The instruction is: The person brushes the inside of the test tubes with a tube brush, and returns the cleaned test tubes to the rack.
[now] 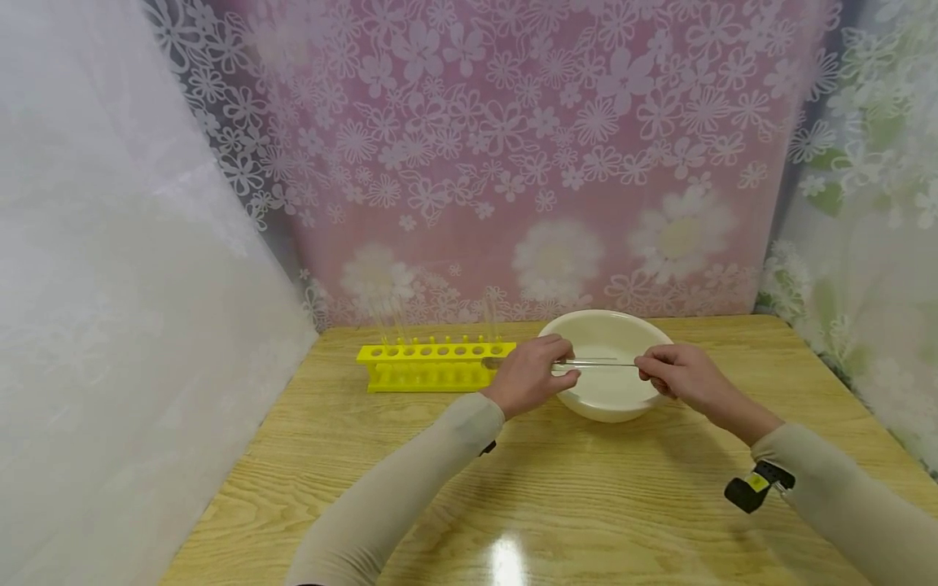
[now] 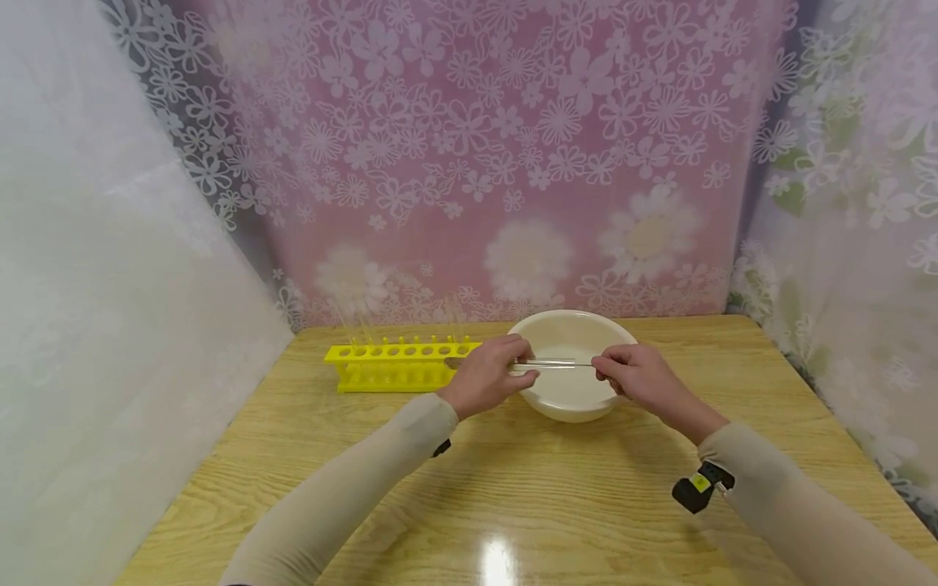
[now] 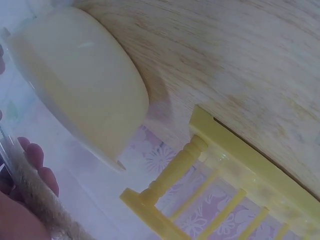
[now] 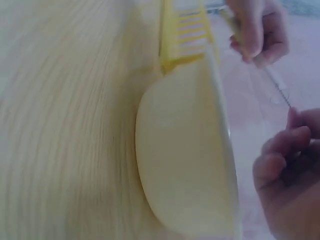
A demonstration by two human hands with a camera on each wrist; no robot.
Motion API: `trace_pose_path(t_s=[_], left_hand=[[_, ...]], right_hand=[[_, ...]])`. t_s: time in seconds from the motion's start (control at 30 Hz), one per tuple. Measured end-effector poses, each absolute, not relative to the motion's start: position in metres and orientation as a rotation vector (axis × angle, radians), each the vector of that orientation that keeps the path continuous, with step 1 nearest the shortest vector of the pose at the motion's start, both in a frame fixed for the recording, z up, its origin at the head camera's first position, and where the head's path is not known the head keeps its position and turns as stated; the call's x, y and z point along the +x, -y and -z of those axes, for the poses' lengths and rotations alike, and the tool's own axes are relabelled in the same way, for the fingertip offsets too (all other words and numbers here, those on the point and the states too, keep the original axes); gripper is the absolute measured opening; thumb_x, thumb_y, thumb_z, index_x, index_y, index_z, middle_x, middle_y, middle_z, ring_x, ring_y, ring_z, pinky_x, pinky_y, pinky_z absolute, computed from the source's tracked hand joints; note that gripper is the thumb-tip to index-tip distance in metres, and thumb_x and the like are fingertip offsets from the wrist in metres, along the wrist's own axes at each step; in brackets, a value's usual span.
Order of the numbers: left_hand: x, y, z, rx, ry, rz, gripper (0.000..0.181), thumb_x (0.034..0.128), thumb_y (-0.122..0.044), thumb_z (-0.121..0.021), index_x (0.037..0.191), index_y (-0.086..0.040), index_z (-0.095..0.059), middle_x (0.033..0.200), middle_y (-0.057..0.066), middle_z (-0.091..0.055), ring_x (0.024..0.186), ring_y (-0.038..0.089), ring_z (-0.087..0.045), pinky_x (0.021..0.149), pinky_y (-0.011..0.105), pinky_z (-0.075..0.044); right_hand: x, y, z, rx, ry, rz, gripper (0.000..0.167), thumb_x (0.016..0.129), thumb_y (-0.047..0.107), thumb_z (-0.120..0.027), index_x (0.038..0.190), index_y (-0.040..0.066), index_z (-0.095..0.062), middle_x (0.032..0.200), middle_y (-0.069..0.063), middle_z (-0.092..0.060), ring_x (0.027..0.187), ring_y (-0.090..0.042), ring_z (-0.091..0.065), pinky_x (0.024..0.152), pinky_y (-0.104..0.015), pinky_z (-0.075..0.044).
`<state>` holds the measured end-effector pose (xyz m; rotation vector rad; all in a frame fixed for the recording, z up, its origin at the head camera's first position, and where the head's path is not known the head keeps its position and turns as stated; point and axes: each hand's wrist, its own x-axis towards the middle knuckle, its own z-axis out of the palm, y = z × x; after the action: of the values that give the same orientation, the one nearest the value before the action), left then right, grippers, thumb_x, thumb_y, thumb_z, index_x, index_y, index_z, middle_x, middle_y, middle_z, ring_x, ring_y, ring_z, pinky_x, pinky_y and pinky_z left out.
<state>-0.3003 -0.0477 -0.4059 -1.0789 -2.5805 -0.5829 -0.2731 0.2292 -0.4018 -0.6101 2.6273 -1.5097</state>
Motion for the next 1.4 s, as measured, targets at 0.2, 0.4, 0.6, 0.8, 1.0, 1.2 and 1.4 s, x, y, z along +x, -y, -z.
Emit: trace_pose_path(t_s=[0.2, 0.4, 0.6, 0.8, 1.0, 1.2, 1.4], left_hand=[[-0.301, 0.048, 0.407, -1.071, 2.589, 0.581, 0.013, 0.0999, -0.034, -0.062, 0.104, -0.021, -0.06, 0.096, -0.012, -0.057, 0.082, 0.002, -0.052, 0.072, 0.015, -0.042], [-0.302, 0.052, 0.408, -1.011, 2.63, 0.686, 0.013, 0.0991, -0.034, -0.064, 0.103, -0.023, -0.059, 0.096, -0.012, -0.057, 0.08, 0.005, -0.052, 0.071, 0.019, -0.043], [-0.303, 0.053, 0.407, -1.044, 2.636, 0.717, 0.013, 0.0991, -0.034, -0.064, 0.102, -0.023, -0.058, 0.095, -0.013, -0.056, 0.081, 0.006, -0.052, 0.072, 0.02, -0.044], [-0.3, 0.054, 0.406, -1.031, 2.659, 0.727, 0.012, 0.0995, -0.033, -0.064, 0.102, -0.022, -0.058, 0.095, -0.012, -0.056, 0.08, 0.007, -0.051, 0.071, 0.019, -0.043], [-0.3, 0.054, 0.407, -1.057, 2.639, 0.686, 0.012, 0.0999, -0.033, -0.063, 0.1, -0.023, -0.057, 0.094, -0.011, -0.056, 0.079, 0.007, -0.05, 0.071, 0.019, -0.041], [-0.301, 0.051, 0.409, -1.083, 2.618, 0.614, 0.011, 0.0996, -0.033, -0.063, 0.101, -0.022, -0.059, 0.095, -0.013, -0.058, 0.082, 0.003, -0.052, 0.073, 0.016, -0.043], [-0.3, 0.049, 0.409, -1.102, 2.584, 0.541, 0.012, 0.0991, -0.032, -0.063, 0.101, -0.021, -0.061, 0.096, -0.013, -0.058, 0.083, 0.0, -0.053, 0.074, 0.014, -0.042]], right_hand=[[-0.275, -0.228, 0.407, -0.599, -2.555, 1.562, 0.039, 0.106, 0.029, -0.053, 0.086, -0.003, -0.059, 0.065, -0.005, -0.047, 0.053, -0.021, -0.041, 0.052, -0.035, -0.043], [-0.278, -0.23, 0.421, -1.352, -3.269, 0.926, 0.026, 0.103, 0.031, -0.06, 0.101, 0.008, -0.071, 0.085, 0.0, -0.065, 0.067, -0.009, -0.057, 0.057, -0.028, -0.049], [-0.286, -0.234, 0.423, -2.104, -3.443, 0.333, 0.044, 0.11, 0.031, -0.04, 0.096, 0.003, -0.07, 0.089, -0.006, -0.066, 0.076, -0.021, -0.065, 0.059, -0.037, -0.055], [-0.286, -0.235, 0.42, -2.175, -3.38, 0.267, 0.042, 0.111, 0.026, -0.038, 0.092, 0.007, -0.069, 0.083, -0.002, -0.063, 0.069, -0.017, -0.062, 0.057, -0.035, -0.054], [-0.278, -0.233, 0.417, -1.525, -3.252, 0.867, 0.014, 0.101, 0.022, -0.063, 0.09, 0.016, -0.068, 0.078, 0.006, -0.06, 0.062, -0.002, -0.047, 0.057, -0.023, -0.042], [-0.272, -0.231, 0.403, -0.766, -2.805, 1.394, 0.025, 0.104, 0.025, -0.058, 0.091, 0.005, -0.065, 0.064, -0.003, -0.047, 0.051, -0.014, -0.036, 0.051, -0.031, -0.037], [-0.276, -0.228, 0.391, -0.335, -2.342, 1.635, 0.035, 0.106, 0.024, -0.052, 0.078, 0.003, -0.054, 0.063, 0.002, -0.038, 0.051, -0.011, -0.03, 0.051, -0.033, -0.031]])
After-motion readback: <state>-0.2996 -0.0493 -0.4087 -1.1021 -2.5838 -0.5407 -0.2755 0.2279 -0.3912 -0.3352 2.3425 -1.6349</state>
